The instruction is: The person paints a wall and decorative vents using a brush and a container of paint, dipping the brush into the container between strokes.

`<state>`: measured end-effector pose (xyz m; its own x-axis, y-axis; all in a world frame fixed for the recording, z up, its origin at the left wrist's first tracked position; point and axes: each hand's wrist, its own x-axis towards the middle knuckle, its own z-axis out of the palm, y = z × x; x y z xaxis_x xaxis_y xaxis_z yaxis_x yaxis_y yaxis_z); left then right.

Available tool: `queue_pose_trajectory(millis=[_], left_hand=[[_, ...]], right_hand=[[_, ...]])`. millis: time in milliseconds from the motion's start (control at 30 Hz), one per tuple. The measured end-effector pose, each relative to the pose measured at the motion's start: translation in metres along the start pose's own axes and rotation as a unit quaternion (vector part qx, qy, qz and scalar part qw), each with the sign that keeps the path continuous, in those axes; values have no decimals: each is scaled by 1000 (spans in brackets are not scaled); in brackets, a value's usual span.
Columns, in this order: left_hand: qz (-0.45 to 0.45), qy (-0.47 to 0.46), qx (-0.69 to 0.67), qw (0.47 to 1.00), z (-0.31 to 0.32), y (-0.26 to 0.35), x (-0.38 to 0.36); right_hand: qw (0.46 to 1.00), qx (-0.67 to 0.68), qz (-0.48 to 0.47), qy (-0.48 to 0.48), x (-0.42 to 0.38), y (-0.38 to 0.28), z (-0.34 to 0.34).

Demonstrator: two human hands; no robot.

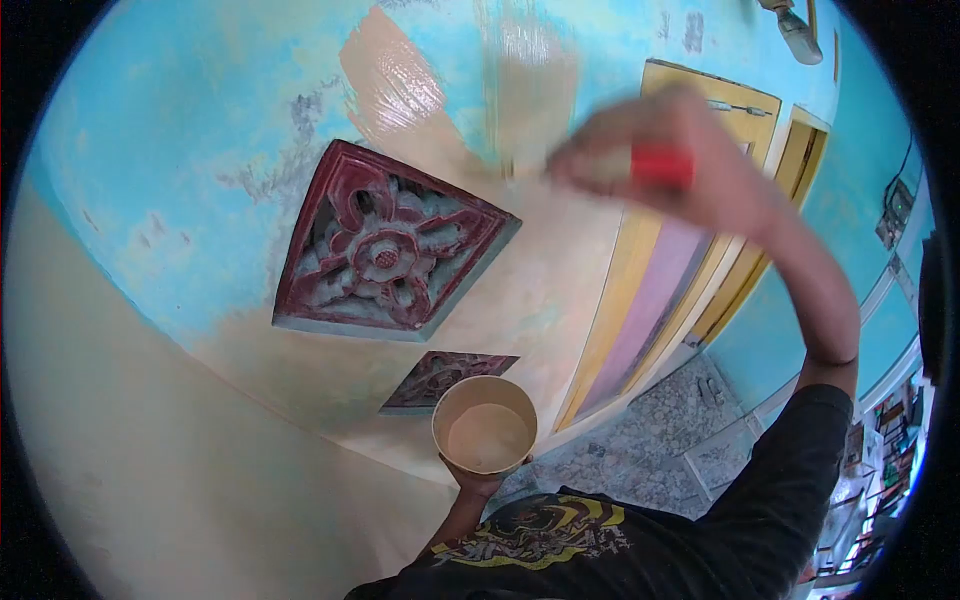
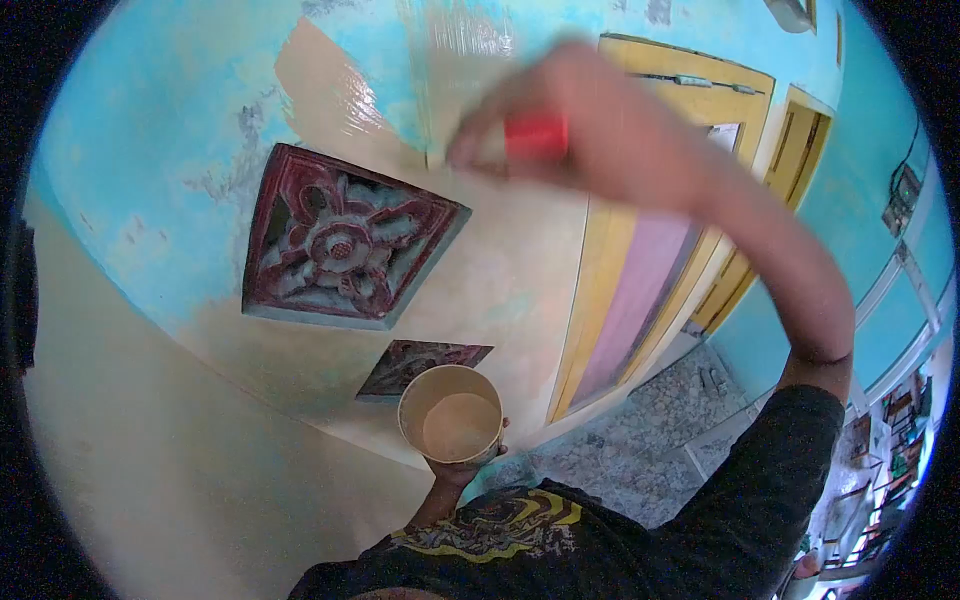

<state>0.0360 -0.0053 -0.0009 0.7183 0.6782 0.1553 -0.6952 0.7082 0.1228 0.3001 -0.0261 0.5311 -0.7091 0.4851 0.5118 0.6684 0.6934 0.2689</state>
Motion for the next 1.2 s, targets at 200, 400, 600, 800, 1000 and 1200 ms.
queue_pose_trajectory(millis=[200, 400, 600, 800, 1000, 1200], left_hand=[[-4, 28, 93, 995, -17, -2, 9], [-4, 8, 33, 999, -9, -3, 0], [0, 13, 6, 1000, -5, -7, 4], [-6, 30, -4, 1000, -10, -9, 0], [-13, -1, -22, 1000, -11, -10, 0], [10, 34, -7, 999, -25, -12, -3]], right_hand=[[983, 22, 92, 157, 16, 21, -38], [997, 9, 57, 52, 31, 10, -16], [921, -363, -45, 137, 22, 23, -7], [991, -122, -30, -54, 1, -24, 45], [976, -16, 79, 201, 35, 41, -27], [983, 68, -14, 168, 37, 20, -40]])
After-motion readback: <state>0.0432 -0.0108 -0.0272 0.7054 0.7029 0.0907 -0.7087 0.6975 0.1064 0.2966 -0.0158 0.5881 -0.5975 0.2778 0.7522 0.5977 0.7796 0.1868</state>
